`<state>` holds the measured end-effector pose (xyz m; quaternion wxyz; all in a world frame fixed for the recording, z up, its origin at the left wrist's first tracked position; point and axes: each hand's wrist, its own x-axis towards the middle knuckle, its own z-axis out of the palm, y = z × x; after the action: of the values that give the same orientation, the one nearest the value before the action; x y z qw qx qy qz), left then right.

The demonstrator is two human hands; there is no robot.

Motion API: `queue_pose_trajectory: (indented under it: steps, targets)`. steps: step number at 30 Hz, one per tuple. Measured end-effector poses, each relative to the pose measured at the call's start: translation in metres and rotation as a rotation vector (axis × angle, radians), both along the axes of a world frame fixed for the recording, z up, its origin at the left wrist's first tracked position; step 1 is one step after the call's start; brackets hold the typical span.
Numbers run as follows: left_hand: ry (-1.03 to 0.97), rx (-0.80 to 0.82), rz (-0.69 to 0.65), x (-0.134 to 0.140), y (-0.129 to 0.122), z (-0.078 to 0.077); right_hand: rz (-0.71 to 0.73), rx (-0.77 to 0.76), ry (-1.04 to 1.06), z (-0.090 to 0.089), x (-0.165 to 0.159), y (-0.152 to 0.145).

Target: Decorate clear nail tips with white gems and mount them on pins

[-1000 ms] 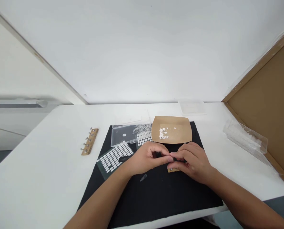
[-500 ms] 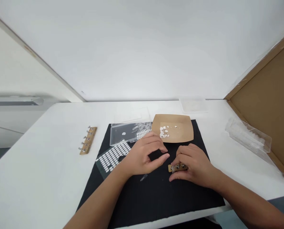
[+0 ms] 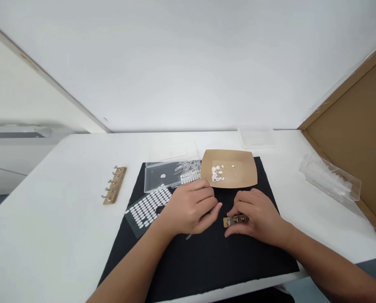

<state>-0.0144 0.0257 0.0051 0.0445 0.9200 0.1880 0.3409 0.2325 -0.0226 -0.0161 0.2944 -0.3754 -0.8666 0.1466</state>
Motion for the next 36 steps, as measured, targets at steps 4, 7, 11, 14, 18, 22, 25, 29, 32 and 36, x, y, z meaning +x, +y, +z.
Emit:
queue_pose_trajectory:
  steps: [4, 7, 11, 14, 18, 22, 25, 29, 32, 36]
  targets:
    - [-0.006, 0.033, -0.007, 0.0002, -0.0004, 0.0019, 0.004, -0.009, 0.014, 0.0006, -0.001, 0.0003]
    - [-0.005, 0.044, -0.004, 0.0001, -0.0001, 0.0019, 0.006, -0.016, 0.014, 0.0009, -0.0006, 0.0006]
    - [-0.02, 0.034, 0.003, -0.0003, -0.0006, 0.001, 0.011, -0.025, -0.006, 0.0, 0.0003, 0.0004]
    - [-0.029, 0.032, -0.004, -0.0003, -0.0012, 0.0, 0.01, -0.022, -0.023, -0.0002, 0.0003, -0.0001]
    - [-0.015, 0.053, -0.004, 0.0, -0.0011, -0.0009, 0.019, -0.014, -0.029, 0.0008, 0.0, -0.0003]
    - [-0.006, 0.066, 0.003, 0.0002, -0.0007, -0.001, 0.025, -0.014, -0.024, 0.0008, 0.0002, 0.0002]
    - [-0.005, 0.072, -0.002, 0.0004, -0.0007, -0.0005, 0.027, -0.016, -0.028, -0.0001, 0.0003, 0.0003]
    - [0.003, 0.079, 0.005, 0.0008, -0.0009, 0.0007, 0.031, -0.034, -0.038, -0.002, 0.0005, -0.0003]
    - [0.0, 0.083, 0.01, 0.001, -0.0012, 0.0014, 0.028, -0.043, -0.041, -0.0038, 0.0006, -0.0004]
    - [0.015, 0.082, 0.023, 0.0009, -0.0015, 0.0005, 0.022, -0.035, -0.063, -0.0047, 0.0, -0.0005]
